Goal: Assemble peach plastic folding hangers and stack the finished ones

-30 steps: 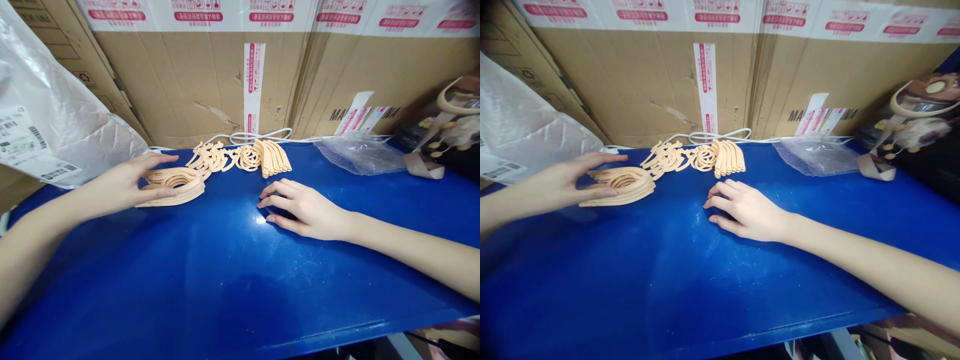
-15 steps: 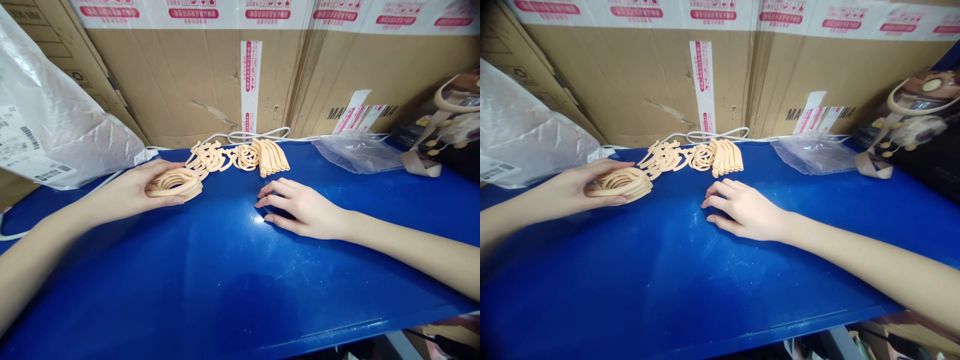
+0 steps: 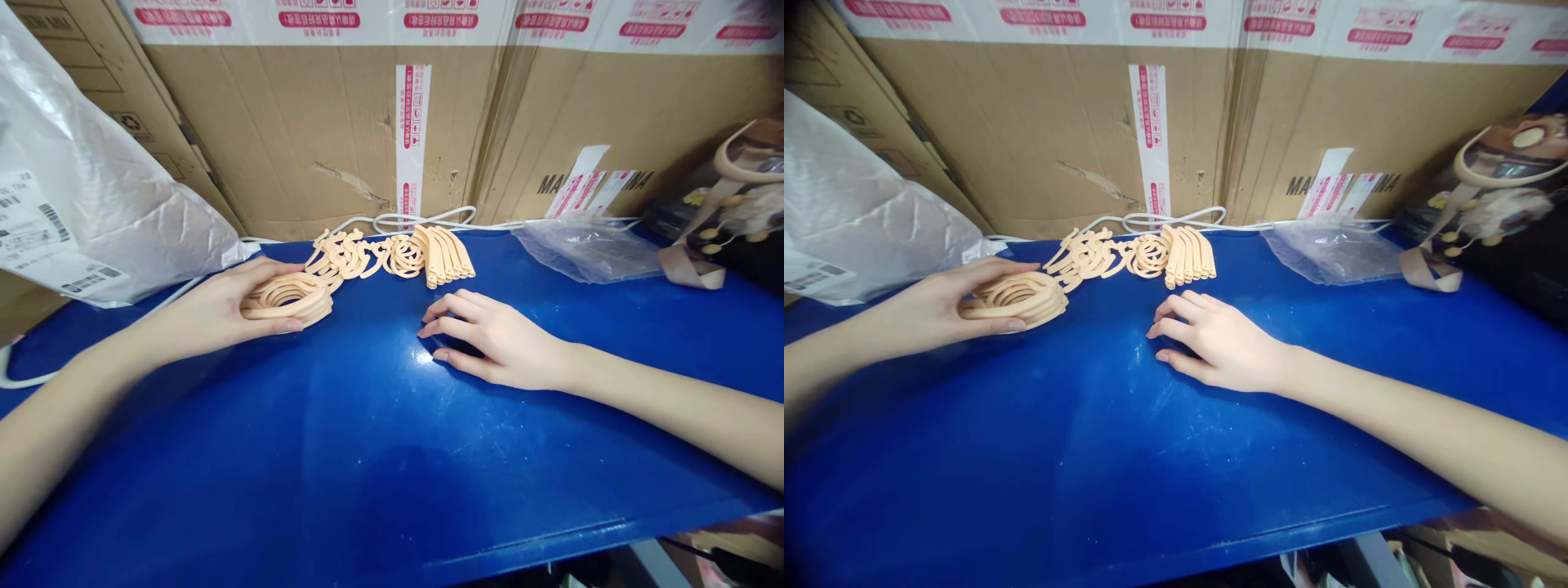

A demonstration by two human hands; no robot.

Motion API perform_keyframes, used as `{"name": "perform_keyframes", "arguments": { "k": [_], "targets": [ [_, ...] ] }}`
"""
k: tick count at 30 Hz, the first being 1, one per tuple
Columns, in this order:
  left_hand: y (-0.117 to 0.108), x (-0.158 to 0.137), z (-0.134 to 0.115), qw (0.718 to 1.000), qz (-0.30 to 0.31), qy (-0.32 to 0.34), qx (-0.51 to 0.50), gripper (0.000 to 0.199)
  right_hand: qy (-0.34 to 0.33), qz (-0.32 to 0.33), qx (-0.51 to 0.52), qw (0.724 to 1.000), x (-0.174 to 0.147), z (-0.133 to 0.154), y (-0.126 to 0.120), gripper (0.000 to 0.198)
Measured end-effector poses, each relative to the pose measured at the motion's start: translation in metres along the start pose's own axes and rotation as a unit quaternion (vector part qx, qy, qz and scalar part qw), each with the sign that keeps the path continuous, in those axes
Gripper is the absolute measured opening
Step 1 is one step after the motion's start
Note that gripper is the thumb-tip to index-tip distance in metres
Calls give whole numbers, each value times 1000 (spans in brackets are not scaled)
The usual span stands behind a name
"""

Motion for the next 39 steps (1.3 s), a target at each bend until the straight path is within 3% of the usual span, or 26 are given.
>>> {"name": "perform_keyframes", "arguments": {
  "k": [17, 29, 35, 39],
  "targets": [
    [-3, -1, -3, 999, -4, -47, -1, 87, -3, -6, 1, 1000, 0, 0, -1, 26],
    [-4, 0, 3, 1000, -6, -30, 1, 87, 4, -5, 4, 1000, 1, 0, -2, 26],
    [-7, -2, 7, 997, 19, -68, -15, 98, 4, -13, 9, 1000, 1, 0, -3, 25],
    [-28, -6, 15, 994, -9, -101, -27, 73, 3, -10, 8, 1000, 1, 1, -3, 25]
  ]
}}
Point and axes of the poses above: each hand's wrist, its own x-axis towards the middle knuckle, its own y-axis out of the palm, z = x × y, the point moved 5 cm from there along x, towards the middle knuckle, and after that the axes turned 13 degrees about -x, right-handed, at the moved point
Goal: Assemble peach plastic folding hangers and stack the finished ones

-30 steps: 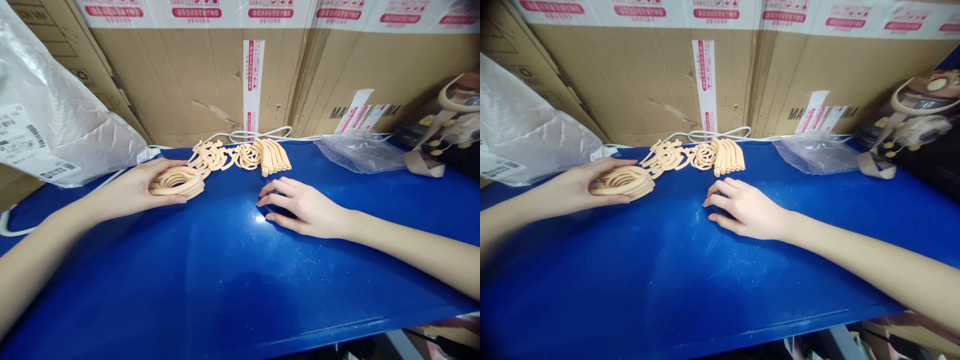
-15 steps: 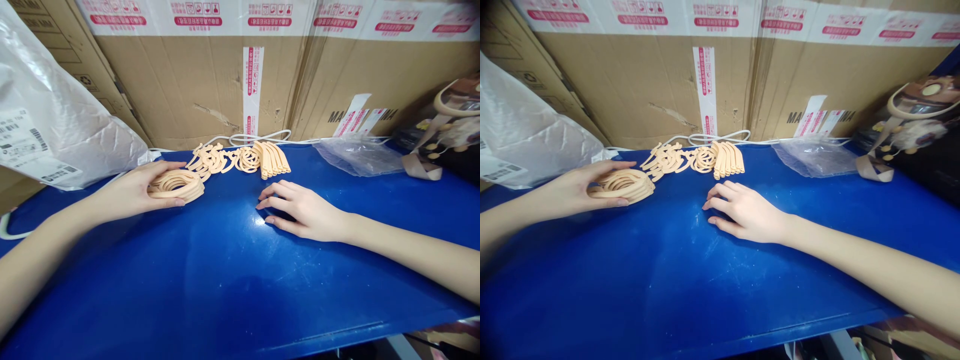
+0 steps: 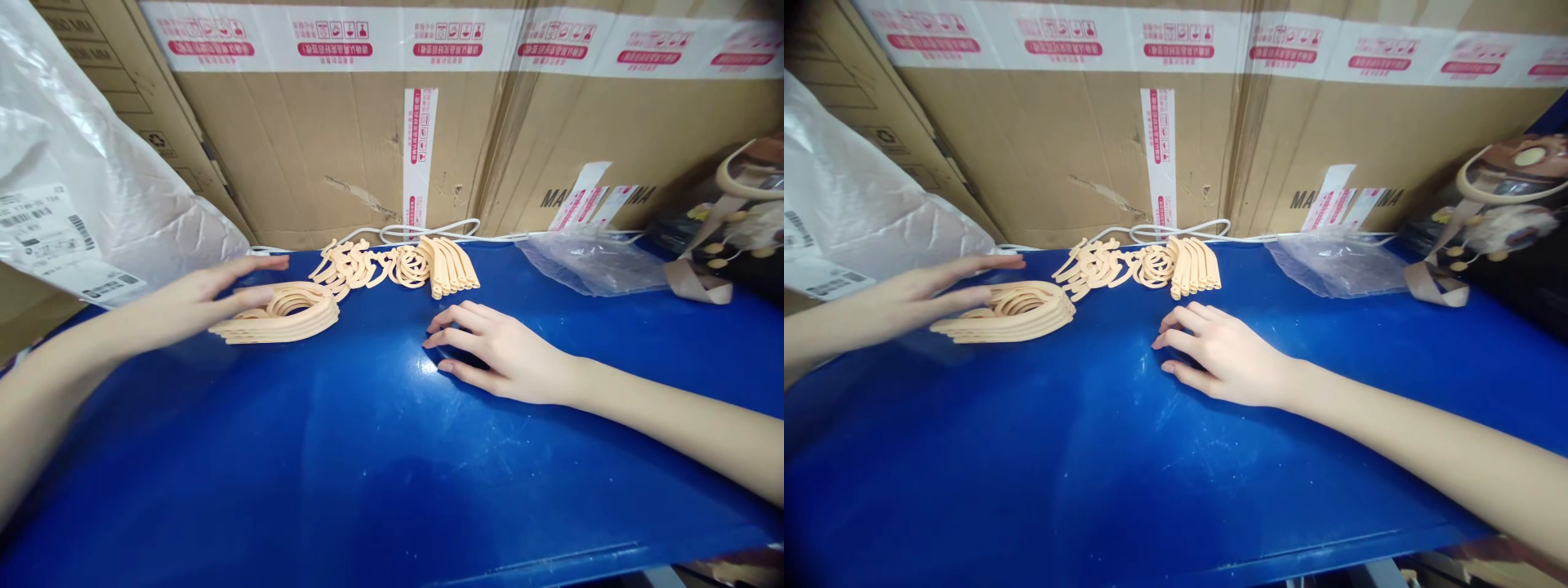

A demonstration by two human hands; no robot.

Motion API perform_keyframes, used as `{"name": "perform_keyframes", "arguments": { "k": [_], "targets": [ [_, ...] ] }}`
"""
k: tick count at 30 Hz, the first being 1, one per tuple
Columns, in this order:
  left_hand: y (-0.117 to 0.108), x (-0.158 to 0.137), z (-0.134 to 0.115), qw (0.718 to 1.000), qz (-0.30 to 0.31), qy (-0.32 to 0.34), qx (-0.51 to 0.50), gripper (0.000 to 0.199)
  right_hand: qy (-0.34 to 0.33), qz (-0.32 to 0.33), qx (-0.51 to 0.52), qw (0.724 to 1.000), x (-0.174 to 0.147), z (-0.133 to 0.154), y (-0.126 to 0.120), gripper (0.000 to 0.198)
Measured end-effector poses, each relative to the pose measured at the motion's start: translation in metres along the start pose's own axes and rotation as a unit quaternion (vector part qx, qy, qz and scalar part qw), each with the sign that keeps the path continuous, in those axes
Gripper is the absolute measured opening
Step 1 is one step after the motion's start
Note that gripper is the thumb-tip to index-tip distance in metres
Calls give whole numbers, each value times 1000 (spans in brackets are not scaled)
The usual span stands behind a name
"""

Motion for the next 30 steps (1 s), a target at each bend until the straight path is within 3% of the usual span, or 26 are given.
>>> {"name": "perform_keyframes", "arguments": {
  "k": [3, 8, 16, 30],
  "targets": [
    [-24, -1, 10, 998, -53, -13, 24, 69, 2, 4, -1, 1000, 0, 0, 1, 25],
    [-42, 0, 27, 997, -33, -19, 66, 77, -1, 5, -2, 1000, 0, 0, 1, 26],
    [-29, 1, 22, 999, 9, -38, 30, 79, 3, 12, 0, 1000, 0, 0, 1, 26],
    [-23, 11, 46, 999, 18, -6, 50, 75, 4, 16, 0, 1000, 0, 0, 1, 27]
  ]
}}
Point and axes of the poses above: each hand's wrist, its own x-axis towards the middle knuckle, its own y-axis out of the palm, z = x × y, the point moved 5 cm from there along x, towards the middle knuckle, and after that the axes turned 13 degrees about -x, right-handed, at the moved point
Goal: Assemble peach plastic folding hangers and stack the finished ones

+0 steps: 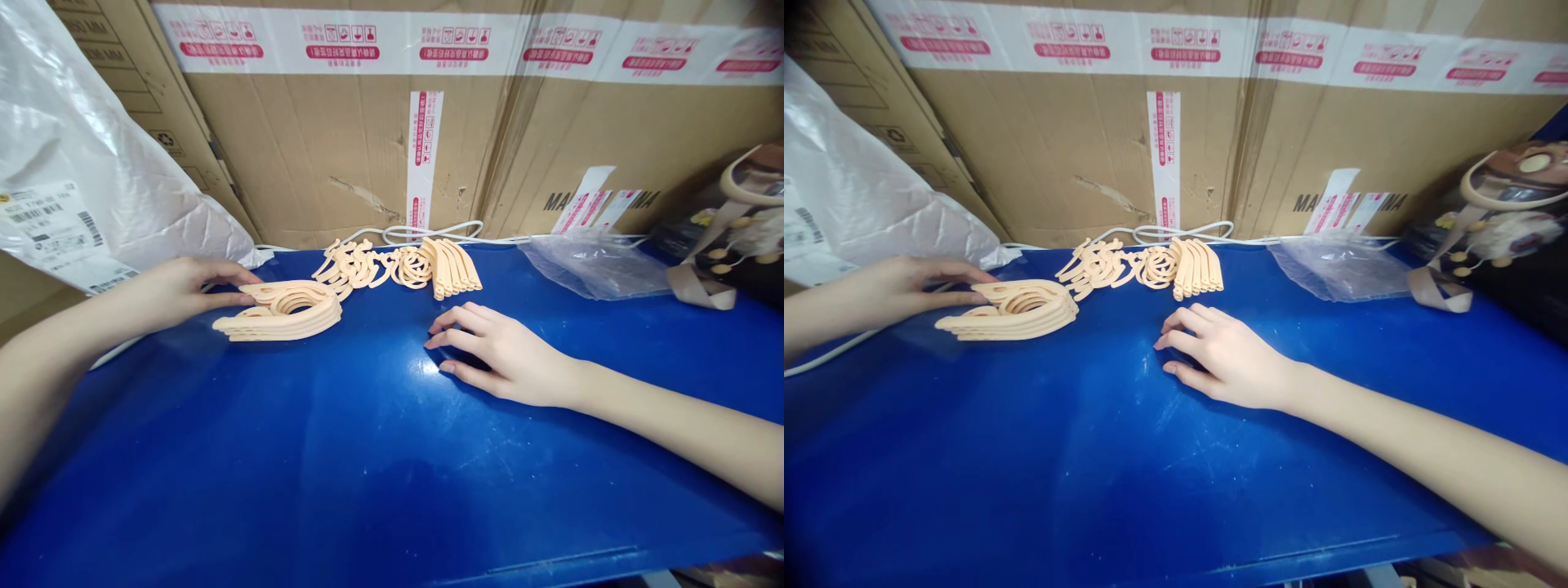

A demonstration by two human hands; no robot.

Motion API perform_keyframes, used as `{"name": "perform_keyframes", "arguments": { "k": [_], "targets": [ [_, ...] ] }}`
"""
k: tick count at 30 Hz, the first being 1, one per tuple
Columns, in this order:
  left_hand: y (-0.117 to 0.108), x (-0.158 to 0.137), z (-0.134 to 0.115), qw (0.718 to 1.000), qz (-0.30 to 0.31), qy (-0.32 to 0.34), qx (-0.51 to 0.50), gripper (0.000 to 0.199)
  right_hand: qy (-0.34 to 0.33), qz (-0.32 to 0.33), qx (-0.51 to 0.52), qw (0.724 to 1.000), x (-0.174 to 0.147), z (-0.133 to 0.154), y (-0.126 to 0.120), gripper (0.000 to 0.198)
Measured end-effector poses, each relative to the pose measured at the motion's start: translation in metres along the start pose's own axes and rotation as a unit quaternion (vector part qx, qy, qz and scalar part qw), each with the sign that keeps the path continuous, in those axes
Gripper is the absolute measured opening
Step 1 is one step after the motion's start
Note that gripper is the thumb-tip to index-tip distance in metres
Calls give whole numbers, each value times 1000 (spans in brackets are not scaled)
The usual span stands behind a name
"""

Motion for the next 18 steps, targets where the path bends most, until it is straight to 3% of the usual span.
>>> {"name": "perform_keyframes", "arguments": {
  "k": [18],
  "targets": [
    [3, 3, 2, 1000, 3, 0, 21, 63, -5, -5, -2, 1000, 1, 1, -1, 26]
  ]
}}
Point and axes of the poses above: each hand's wrist, its own x-axis towards the middle knuckle, its own y-axis out of the palm, z = x × y, the point moved 5 cm from there along x, towards the middle knuckle, and after that the axes turned 13 degrees about -x, right-handed, at the moved point
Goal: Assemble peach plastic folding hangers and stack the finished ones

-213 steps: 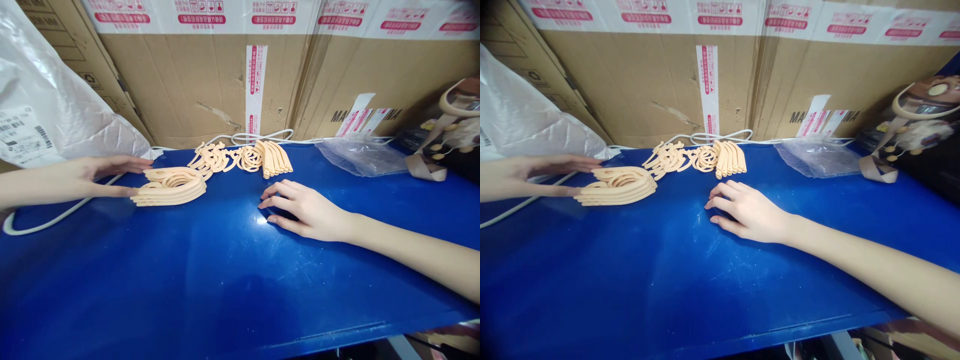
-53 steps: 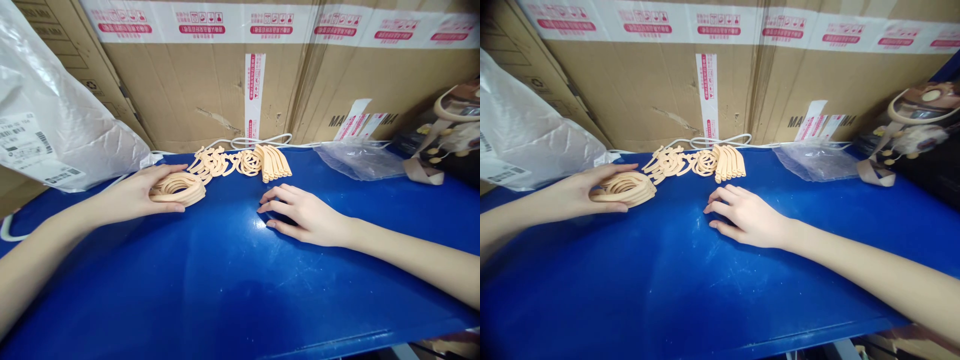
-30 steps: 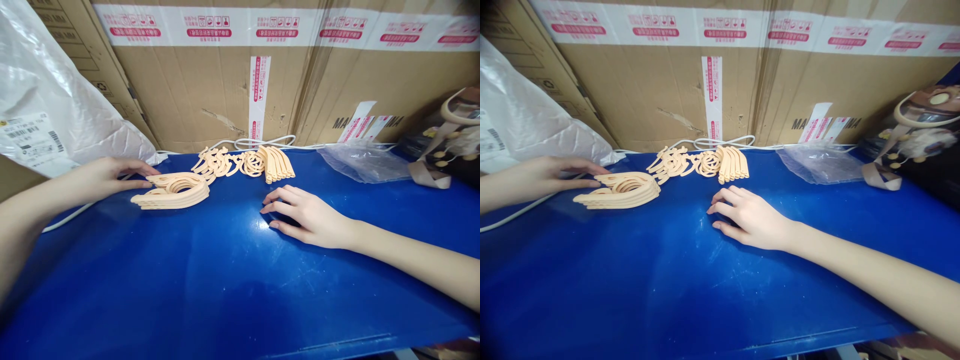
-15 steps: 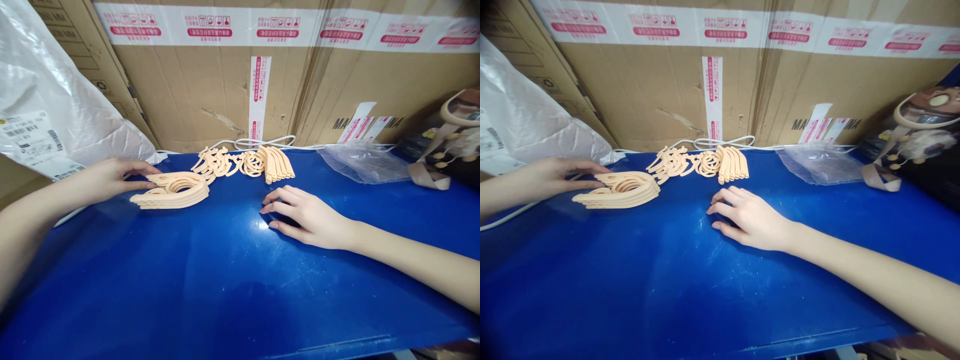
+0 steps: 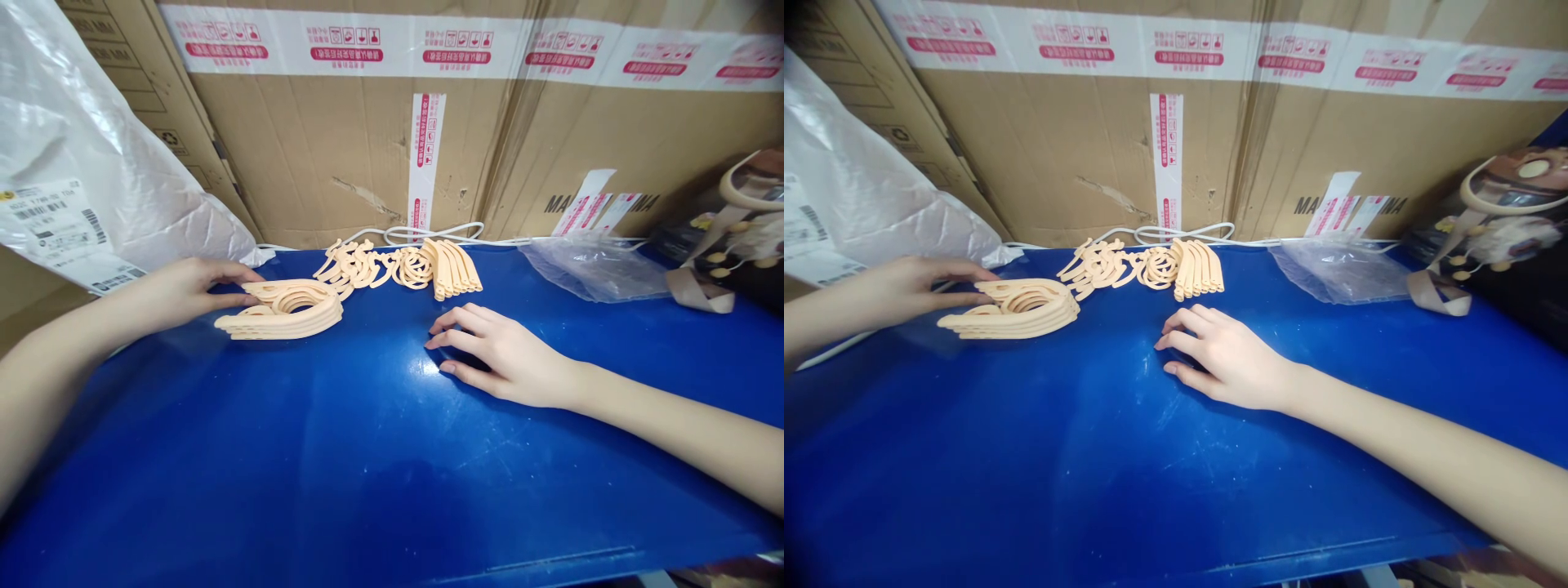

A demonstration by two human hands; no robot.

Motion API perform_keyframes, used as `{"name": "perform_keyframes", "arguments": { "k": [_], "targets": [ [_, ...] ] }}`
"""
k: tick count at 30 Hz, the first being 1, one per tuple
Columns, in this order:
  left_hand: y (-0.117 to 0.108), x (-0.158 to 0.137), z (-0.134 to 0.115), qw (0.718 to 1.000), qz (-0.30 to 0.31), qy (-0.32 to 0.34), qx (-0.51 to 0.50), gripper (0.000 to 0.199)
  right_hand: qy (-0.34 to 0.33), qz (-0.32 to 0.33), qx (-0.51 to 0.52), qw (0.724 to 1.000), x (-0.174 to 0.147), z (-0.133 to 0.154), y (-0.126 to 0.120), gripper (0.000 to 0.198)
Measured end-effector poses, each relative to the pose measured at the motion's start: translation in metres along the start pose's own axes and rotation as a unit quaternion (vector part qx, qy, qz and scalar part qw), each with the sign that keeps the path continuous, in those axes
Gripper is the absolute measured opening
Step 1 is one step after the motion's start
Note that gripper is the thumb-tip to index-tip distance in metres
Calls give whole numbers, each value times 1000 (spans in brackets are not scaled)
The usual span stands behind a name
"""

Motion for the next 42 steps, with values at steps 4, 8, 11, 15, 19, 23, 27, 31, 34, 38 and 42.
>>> {"name": "perform_keyframes", "arguments": {
  "k": [4, 8, 11, 15, 19, 23, 27, 31, 34, 38, 42],
  "targets": [
    [-5, -3, 3, 1000, 2, -3, -13, 70, 2, 3, -1, 1000, 0, 0, 0, 26],
    [-8, -4, 5, 1000, -6, -10, -18, 77, 6, 8, 2, 1000, 0, 0, 0, 26],
    [-2, -1, 6, 1000, 1, -9, -12, 80, 7, 10, 2, 1000, 0, 0, 1, 26],
    [6, 1, 6, 1000, 3, -14, 4, 76, 2, 4, 0, 1000, 1, 0, 0, 26],
    [6, 0, 0, 999, -14, -14, 31, 72, 1, 2, -1, 1000, 1, 0, 0, 26],
    [6, -1, -4, 999, -5, -8, 53, 63, -1, 0, -2, 1000, 0, 0, 0, 25],
    [6, -1, -2, 998, -5, -7, 60, 63, -3, -7, 0, 1000, 0, 0, -1, 25],
    [7, 0, -2, 998, -4, -9, 67, 62, -3, -3, -2, 1000, 0, 0, -1, 25],
    [7, -1, -4, 998, -1, -7, 59, 63, -2, -1, 0, 1000, 0, 0, 0, 26],
    [4, -3, -5, 999, 0, -10, 33, 68, 0, 1, -1, 1000, 0, 0, 0, 26],
    [-3, -6, -7, 1000, -6, 7, -11, 76, -2, -1, 1, 1000, -1, 0, 0, 25]
  ]
}}
Point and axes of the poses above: each hand's wrist, its own x-axis towards the middle knuckle, its own y-axis out of the palm, z = x × y, the point moved 5 cm from there along x, towards the middle knuckle, and after that the axes turned 13 degrees about -x, right-handed, at the moved point
